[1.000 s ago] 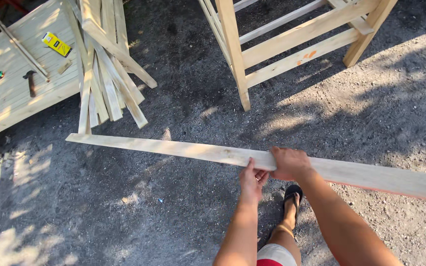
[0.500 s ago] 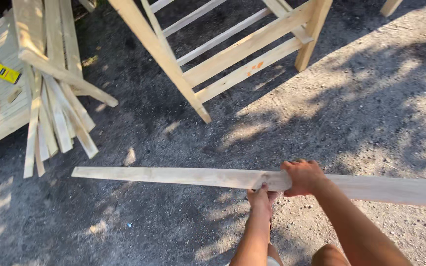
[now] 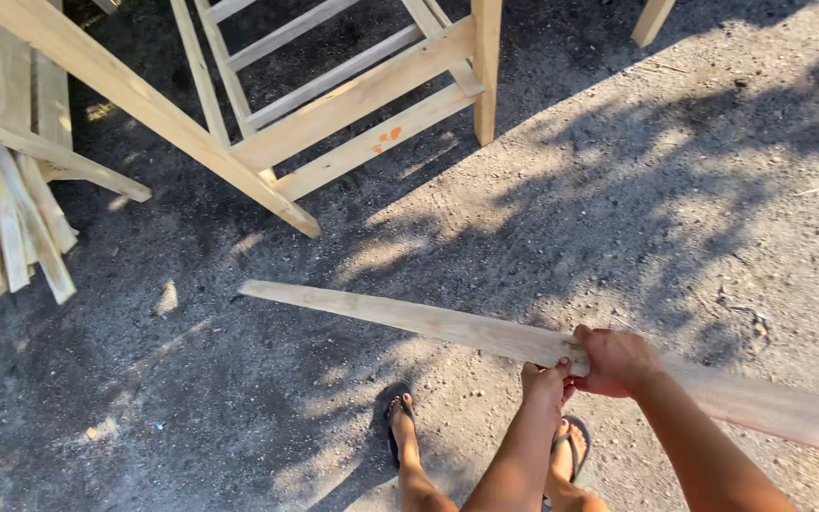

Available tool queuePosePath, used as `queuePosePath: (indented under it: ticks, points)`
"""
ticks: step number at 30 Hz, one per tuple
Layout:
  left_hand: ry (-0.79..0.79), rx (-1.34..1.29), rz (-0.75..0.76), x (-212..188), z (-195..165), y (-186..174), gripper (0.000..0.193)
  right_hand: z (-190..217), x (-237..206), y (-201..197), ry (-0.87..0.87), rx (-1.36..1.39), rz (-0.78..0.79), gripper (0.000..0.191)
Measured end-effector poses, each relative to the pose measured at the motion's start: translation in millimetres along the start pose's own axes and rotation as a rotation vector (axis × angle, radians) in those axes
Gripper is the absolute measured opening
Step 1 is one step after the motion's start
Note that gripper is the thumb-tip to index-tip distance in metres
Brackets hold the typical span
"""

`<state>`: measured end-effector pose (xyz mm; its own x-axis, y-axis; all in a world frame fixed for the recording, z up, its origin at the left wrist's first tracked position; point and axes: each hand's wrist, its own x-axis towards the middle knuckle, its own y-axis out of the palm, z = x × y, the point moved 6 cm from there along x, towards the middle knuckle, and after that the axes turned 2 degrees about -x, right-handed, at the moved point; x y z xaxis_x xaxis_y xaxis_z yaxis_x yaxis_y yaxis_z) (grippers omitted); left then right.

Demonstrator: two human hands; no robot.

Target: The person carries thin wooden slats one at a time from a pile and slots them into the side rails of unfinished wooden furniture frames, pressing each slat down to seat it. The person repeats this fitting action across several frames in an outdoor work yard.

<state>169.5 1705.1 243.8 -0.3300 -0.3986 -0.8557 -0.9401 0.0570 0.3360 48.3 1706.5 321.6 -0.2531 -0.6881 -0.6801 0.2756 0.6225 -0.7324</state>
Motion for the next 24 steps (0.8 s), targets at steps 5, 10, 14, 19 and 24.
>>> queuePosePath:
  ticks: [5,10,14,19,24]
  points:
    - [-0.093,-0.145,0.145,0.7,55.4,81.3,0.035,-117.2,-39.4,26.3,0.069,0.064,-0.032,0.069]
    - [0.007,-0.150,-0.083,30.5,44.1,109.0,0.033,-220.3,-62.8,59.8,0.187,0.110,-0.046,0.073]
    - [-0.055,0.003,-0.095,28.7,68.6,140.1,0.029,-268.3,-79.0,55.9,0.210,0.027,-0.090,0.065]
    - [0.014,0.119,0.086,16.7,100.3,199.2,0.025,-232.2,-59.8,21.8,0.126,-0.064,-0.297,0.079]
    - [0.098,0.174,0.263,18.3,94.1,220.5,0.024,-215.0,-25.5,-5.5,0.136,0.062,-0.192,0.070]
